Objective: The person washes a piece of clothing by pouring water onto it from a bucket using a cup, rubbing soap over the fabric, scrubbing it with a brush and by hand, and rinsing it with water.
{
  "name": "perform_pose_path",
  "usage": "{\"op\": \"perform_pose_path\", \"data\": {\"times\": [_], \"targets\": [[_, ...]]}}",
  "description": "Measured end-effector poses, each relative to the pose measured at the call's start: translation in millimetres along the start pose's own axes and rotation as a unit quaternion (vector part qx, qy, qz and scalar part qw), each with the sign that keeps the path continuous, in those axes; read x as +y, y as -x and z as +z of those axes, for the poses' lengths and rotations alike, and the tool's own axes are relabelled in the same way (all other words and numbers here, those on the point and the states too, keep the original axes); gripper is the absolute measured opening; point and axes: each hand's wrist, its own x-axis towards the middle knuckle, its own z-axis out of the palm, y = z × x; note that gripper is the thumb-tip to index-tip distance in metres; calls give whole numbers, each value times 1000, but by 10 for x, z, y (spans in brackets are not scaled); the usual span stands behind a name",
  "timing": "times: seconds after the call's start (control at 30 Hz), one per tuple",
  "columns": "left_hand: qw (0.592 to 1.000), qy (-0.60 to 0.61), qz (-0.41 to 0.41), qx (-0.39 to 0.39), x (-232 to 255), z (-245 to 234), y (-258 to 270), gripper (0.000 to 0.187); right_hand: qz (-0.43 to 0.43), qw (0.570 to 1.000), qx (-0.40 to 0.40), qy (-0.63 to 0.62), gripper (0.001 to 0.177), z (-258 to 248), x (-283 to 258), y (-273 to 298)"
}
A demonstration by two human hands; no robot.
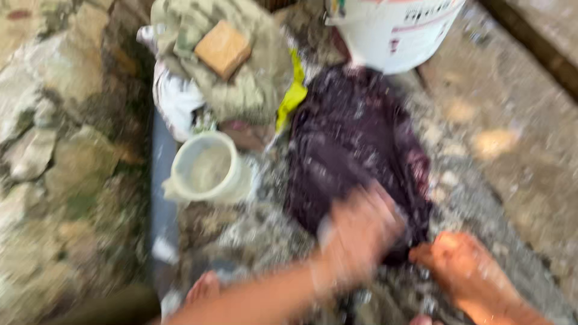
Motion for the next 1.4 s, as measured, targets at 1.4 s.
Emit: {"op": "perform_pose_path", "data": {"times": [1.4], "targets": [[978, -33, -110, 176, -359, 694, -694, 47, 91, 995, -46, -12, 40, 55, -72, 93]]}}
